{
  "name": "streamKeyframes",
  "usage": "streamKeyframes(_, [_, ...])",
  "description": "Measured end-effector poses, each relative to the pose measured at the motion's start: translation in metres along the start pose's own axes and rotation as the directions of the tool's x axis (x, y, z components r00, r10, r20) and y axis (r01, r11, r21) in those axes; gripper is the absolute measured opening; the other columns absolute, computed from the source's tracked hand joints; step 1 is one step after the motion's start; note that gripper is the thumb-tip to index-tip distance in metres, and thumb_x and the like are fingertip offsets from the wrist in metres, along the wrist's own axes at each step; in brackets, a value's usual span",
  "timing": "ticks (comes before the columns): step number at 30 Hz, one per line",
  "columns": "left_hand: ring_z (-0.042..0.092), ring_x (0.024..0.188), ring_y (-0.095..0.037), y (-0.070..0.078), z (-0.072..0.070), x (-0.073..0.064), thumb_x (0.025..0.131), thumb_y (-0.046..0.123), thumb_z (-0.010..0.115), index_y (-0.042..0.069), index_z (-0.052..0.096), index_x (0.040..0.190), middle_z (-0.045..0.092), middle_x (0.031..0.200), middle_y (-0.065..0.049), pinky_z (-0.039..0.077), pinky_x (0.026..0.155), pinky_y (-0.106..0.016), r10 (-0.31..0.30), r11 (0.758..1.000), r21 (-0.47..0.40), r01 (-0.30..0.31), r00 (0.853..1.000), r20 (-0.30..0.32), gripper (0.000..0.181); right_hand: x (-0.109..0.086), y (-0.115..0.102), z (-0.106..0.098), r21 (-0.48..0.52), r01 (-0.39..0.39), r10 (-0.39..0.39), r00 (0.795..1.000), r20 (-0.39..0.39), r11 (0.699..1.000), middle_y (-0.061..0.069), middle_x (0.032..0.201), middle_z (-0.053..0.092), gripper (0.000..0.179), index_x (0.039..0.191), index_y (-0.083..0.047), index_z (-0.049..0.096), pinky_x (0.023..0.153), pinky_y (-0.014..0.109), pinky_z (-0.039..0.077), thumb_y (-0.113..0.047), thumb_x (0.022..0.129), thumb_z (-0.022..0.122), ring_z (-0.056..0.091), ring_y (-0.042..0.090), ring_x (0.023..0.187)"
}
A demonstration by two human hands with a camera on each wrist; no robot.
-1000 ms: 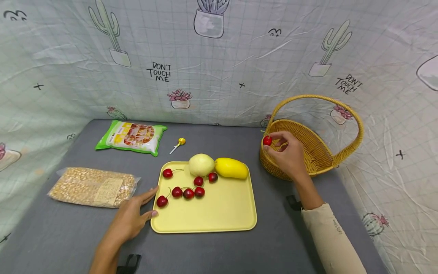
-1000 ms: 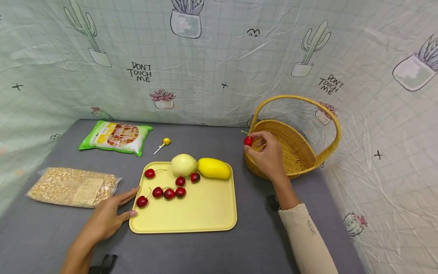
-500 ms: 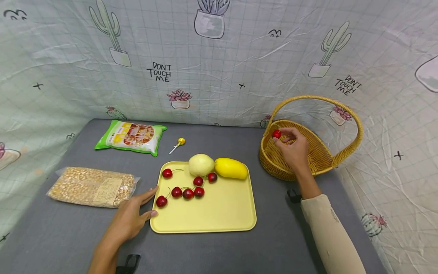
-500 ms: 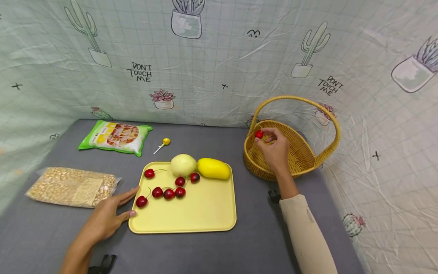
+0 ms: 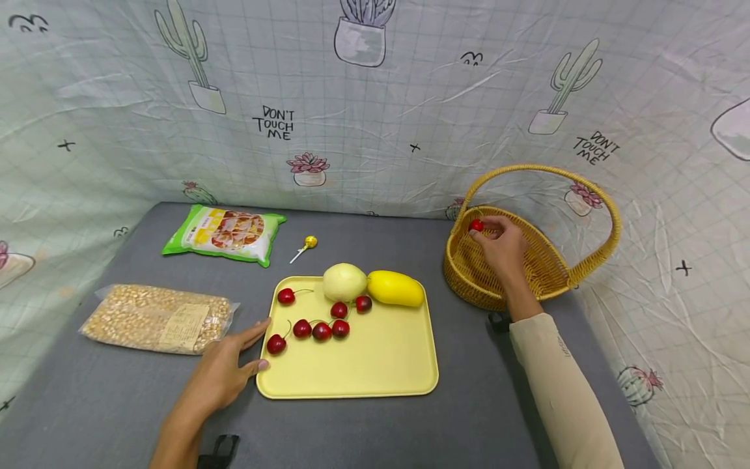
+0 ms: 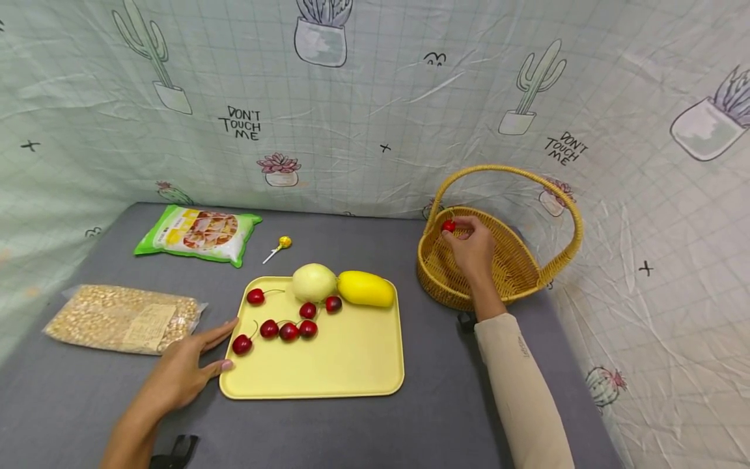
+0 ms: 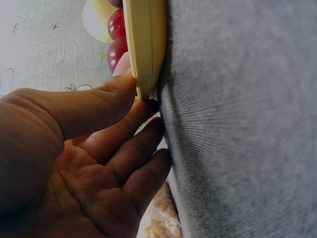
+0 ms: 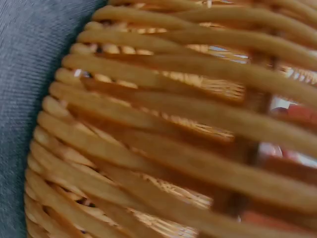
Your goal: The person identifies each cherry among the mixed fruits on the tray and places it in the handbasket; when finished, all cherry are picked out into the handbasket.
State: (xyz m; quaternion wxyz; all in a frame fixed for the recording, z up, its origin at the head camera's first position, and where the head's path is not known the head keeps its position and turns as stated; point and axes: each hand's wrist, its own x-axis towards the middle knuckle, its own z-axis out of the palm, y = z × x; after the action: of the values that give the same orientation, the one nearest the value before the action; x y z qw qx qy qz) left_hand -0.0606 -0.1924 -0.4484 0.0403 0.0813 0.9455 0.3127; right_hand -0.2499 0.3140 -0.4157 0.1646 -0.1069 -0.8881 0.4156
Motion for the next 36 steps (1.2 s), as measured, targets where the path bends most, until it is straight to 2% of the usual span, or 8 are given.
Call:
streamKeyframes(3, [0.054, 0.139, -0.053, -0.001, 0.0, 0.0, 0.087, 0.013, 0.087, 0.011, 0.056, 0.156, 0.06, 0.15, -0.024, 0.045, 0.11, -0.073, 0.003, 1.0, -0.004, -0.003, 1.0, 0.005, 0.076, 0.002, 0.003, 0.001, -0.038, -0.035, 0.036, 0.999, 0.036, 0.999, 0.013, 0.128, 0.075, 0.037, 0.133, -0.01, 0.071, 0.073, 0.029, 0.047, -0.026, 0.1, 0.077, 0.058, 0.018, 0.092])
streamKeyframes(8, [0.054, 0.139, -0.052, -0.002, 0.0, 0.0, 0.087, 0.013, 0.087, 0.011, 0.055, 0.156, 0.06, 0.15, -0.024, 0.044, 0.11, -0.072, 0.012, 1.0, -0.007, -0.012, 1.0, 0.0, 0.076, 0.004, 0.008, 0.003, -0.109, -0.033, 0.042, 0.995, 0.087, 0.994, 0.015, 0.131, 0.074, 0.036, 0.134, -0.008, 0.07, 0.074, 0.037, 0.049, -0.022, 0.101, 0.075, 0.061, 0.027, 0.093])
streamKeyframes(12, [0.055, 0.139, -0.051, -0.002, -0.001, 0.0, 0.087, 0.011, 0.087, 0.01, 0.056, 0.156, 0.06, 0.15, -0.024, 0.044, 0.111, -0.071, 0.014, 1.0, -0.012, -0.014, 1.0, -0.01, 0.076, 0.006, 0.011, 0.005, -0.145, -0.039, 0.057, 0.991, 0.118, 0.989, 0.02, 0.132, 0.072, 0.037, 0.135, -0.004, 0.069, 0.092, 0.053, 0.055, -0.021, 0.102, 0.075, 0.064, 0.04, 0.108])
streamKeyframes(16, [0.055, 0.14, -0.051, -0.003, -0.001, 0.0, 0.087, 0.011, 0.086, 0.01, 0.055, 0.156, 0.06, 0.15, -0.024, 0.044, 0.112, -0.071, 0.016, 1.0, -0.017, -0.016, 1.0, -0.004, 0.076, 0.007, 0.012, 0.006, -0.178, -0.062, 0.09, 0.984, 0.155, 0.982, 0.021, 0.13, 0.071, 0.038, 0.135, -0.003, 0.069, 0.108, 0.059, 0.051, -0.022, 0.102, 0.074, 0.061, 0.043, 0.125])
streamKeyframes(23, [0.055, 0.139, -0.051, -0.003, -0.001, -0.001, 0.087, 0.011, 0.086, 0.01, 0.055, 0.157, 0.059, 0.15, -0.026, 0.045, 0.112, -0.071, 0.021, 1.0, -0.019, -0.021, 1.0, -0.001, 0.076, 0.006, 0.012, 0.006, -0.25, -0.077, 0.132, 0.968, 0.211, 0.965, 0.022, 0.129, 0.071, 0.039, 0.132, -0.003, 0.07, 0.103, 0.057, 0.052, -0.027, 0.101, 0.075, 0.062, 0.043, 0.121])
streamKeyframes(30, [0.056, 0.139, -0.05, -0.002, 0.0, -0.001, 0.087, 0.01, 0.086, 0.009, 0.055, 0.156, 0.059, 0.149, -0.026, 0.045, 0.112, -0.069, 0.025, 1.0, -0.011, -0.025, 1.0, -0.009, 0.076, 0.006, 0.012, 0.004, -0.253, -0.101, 0.171, 0.947, 0.272, 0.962, 0.023, 0.13, 0.071, 0.037, 0.13, -0.003, 0.069, 0.104, 0.057, 0.054, -0.028, 0.103, 0.073, 0.061, 0.044, 0.123])
streamKeyframes(36, [0.056, 0.139, -0.05, -0.001, -0.001, 0.0, 0.087, 0.01, 0.086, 0.009, 0.055, 0.156, 0.059, 0.149, -0.026, 0.045, 0.112, -0.07, 0.025, 1.0, -0.011, -0.025, 1.0, -0.01, 0.076, 0.006, 0.011, 0.004, -0.255, -0.097, 0.171, 0.943, 0.286, 0.962, 0.022, 0.129, 0.071, 0.039, 0.131, -0.003, 0.07, 0.105, 0.057, 0.054, -0.03, 0.103, 0.072, 0.061, 0.044, 0.122])
